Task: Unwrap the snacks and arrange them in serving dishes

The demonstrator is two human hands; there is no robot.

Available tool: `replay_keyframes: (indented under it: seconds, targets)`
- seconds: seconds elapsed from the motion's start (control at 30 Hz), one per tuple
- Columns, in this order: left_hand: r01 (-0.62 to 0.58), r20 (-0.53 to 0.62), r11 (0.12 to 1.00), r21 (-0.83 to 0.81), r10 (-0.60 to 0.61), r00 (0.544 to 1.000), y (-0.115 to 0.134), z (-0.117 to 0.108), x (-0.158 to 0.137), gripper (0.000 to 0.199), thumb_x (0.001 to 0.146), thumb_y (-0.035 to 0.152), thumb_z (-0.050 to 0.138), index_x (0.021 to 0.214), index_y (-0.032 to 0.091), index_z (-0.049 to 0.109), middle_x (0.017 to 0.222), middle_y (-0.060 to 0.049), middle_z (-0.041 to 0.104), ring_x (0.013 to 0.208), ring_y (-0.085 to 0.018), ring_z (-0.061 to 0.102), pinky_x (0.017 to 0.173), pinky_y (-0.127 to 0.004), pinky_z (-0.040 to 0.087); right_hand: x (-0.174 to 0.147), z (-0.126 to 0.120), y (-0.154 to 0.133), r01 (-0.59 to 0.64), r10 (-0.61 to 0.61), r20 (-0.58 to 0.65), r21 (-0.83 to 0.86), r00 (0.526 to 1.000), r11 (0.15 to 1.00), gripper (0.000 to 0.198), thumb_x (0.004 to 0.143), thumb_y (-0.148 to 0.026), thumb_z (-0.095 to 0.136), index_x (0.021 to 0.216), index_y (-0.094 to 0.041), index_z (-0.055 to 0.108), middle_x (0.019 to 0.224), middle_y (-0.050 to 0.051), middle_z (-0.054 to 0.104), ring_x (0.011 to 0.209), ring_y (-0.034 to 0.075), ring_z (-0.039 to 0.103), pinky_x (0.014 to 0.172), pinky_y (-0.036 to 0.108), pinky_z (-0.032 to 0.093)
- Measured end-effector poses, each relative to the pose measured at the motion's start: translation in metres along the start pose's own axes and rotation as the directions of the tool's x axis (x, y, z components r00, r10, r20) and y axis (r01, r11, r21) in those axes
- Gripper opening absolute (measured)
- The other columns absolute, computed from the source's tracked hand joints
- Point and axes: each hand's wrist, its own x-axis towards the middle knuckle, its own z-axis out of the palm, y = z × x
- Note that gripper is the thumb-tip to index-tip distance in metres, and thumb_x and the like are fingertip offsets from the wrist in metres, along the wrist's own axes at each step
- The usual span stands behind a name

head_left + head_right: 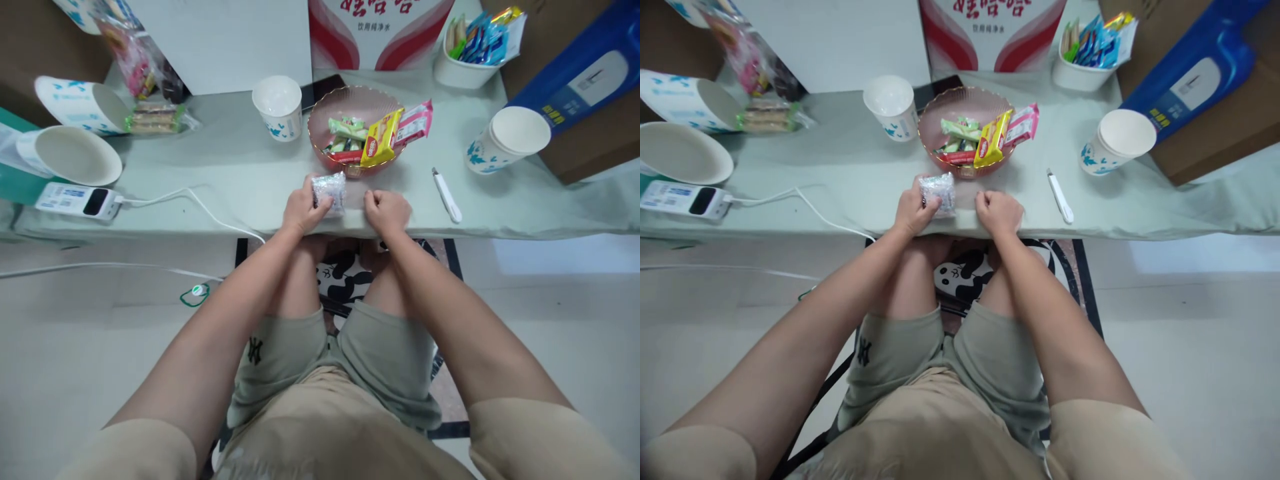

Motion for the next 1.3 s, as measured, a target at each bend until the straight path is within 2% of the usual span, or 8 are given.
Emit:
replay_keyframes:
  seconds: [0.27, 0.53, 0.7, 0.83, 0.97, 1.1, 1.2, 1.3]
  targets:
    - [-0.014, 0.034, 1.000, -0.025, 0.015, 0.999, 0.004, -0.003, -0.002, 0.058, 0.090, 0.052, 0.055, 0.136, 0.016, 0.054, 0.082, -0.008, 0.072, 0.078, -0.029, 0.069, 0.073, -0.038, 0.050, -0.002, 0.004, -0.002, -0.025, 0.024, -0.034, -0.043, 0.999, 0.999, 0.043, 0.099, -0.040, 0.043, 0.071, -0.018, 0.067, 0.075, 0.009, 0.068, 0.065, 0.017, 0.049, 0.061, 0.032, 0.017]
    - [-0.009, 0.056, 1.000, 0.002, 0.009, 0.998, 0.008, -0.011, -0.005, 0.060, 0.086, 0.050, 0.053, 0.135, 0.015, 0.053, 0.076, -0.004, 0.069, 0.070, -0.026, 0.066, 0.068, -0.036, 0.049, -0.005, 0.007, 0.001, 0.047, -0.038, -0.106, 0.080, 0.994, 0.996, 0.041, 0.092, -0.039, 0.047, 0.057, -0.021, 0.042, 0.061, 0.003, 0.052, 0.061, 0.015, 0.040, 0.060, 0.032, 0.016]
    - [-0.016, 0.078, 1.000, -0.008, 0.017, 0.997, 0.008, -0.014, -0.006, 0.062, 0.086, 0.050, 0.051, 0.134, 0.012, 0.053, 0.080, -0.006, 0.070, 0.073, -0.026, 0.067, 0.071, -0.037, 0.052, -0.009, 0.005, 0.016, 0.127, -0.091, -0.166, 0.215, 0.982, 0.968, 0.040, 0.092, -0.042, 0.041, 0.058, -0.023, 0.033, 0.057, 0.000, 0.043, 0.059, 0.015, 0.043, 0.060, 0.029, 0.030]
    - [-0.020, 0.086, 1.000, -0.022, 0.021, 0.996, 0.007, -0.015, -0.005, 0.059, 0.087, 0.049, 0.052, 0.133, 0.013, 0.054, 0.077, -0.004, 0.067, 0.070, -0.025, 0.066, 0.068, -0.037, 0.052, 0.003, -0.014, 0.057, 0.078, 0.002, -0.331, 0.229, 0.944, 0.970, 0.020, 0.084, -0.038, 0.045, 0.081, -0.021, 0.056, 0.088, 0.010, 0.063, 0.091, 0.026, 0.059, 0.088, 0.040, 0.047]
    - [-0.021, 0.092, 0.999, -0.026, 0.023, 0.995, 0.006, -0.015, -0.004, 0.056, 0.087, 0.053, 0.051, 0.127, 0.015, 0.055, 0.073, -0.003, 0.064, 0.067, -0.025, 0.063, 0.066, -0.037, 0.050, 0.022, -0.031, 0.107, -0.173, 0.206, -0.448, 0.114, 0.870, 0.978, 0.045, 0.070, -0.034, 0.062, 0.111, -0.016, 0.065, 0.122, 0.023, 0.059, 0.122, 0.040, 0.051, 0.107, 0.058, 0.039]
    - [-0.033, 0.087, 0.998, -0.044, 0.036, 0.996, 0.003, -0.015, -0.003, 0.051, 0.089, 0.057, 0.045, 0.120, 0.018, 0.057, 0.070, -0.003, 0.063, 0.065, -0.024, 0.062, 0.064, -0.036, 0.047, 0.028, -0.037, 0.124, -0.229, 0.267, -0.315, 0.152, 0.911, 0.962, 0.023, 0.075, -0.036, 0.063, 0.091, -0.019, 0.067, 0.103, 0.017, 0.062, 0.113, 0.039, 0.054, 0.106, 0.062, 0.038]
    - [-0.044, 0.059, 0.996, -0.077, 0.049, 0.997, 0.000, -0.016, -0.003, 0.049, 0.093, 0.059, 0.041, 0.116, 0.019, 0.057, 0.069, -0.003, 0.064, 0.064, -0.024, 0.062, 0.063, -0.036, 0.046, 0.019, -0.040, 0.113, -0.161, 0.291, -0.357, 0.350, 0.888, 0.923, 0.012, 0.077, -0.033, 0.059, 0.084, -0.023, 0.059, 0.090, 0.011, 0.061, 0.100, 0.032, 0.059, 0.103, 0.056, 0.041]
    - [-0.049, 0.040, 0.996, -0.078, 0.052, 0.998, -0.001, -0.015, -0.002, 0.049, 0.095, 0.059, 0.039, 0.116, 0.019, 0.057, 0.069, -0.003, 0.066, 0.063, -0.024, 0.063, 0.061, -0.035, 0.046, -0.008, -0.039, 0.088, -0.112, 0.320, -0.335, 0.515, 0.886, 0.850, 0.017, 0.088, -0.040, 0.049, 0.094, -0.025, 0.053, 0.081, 0.005, 0.060, 0.071, 0.021, 0.059, 0.076, 0.042, 0.051]
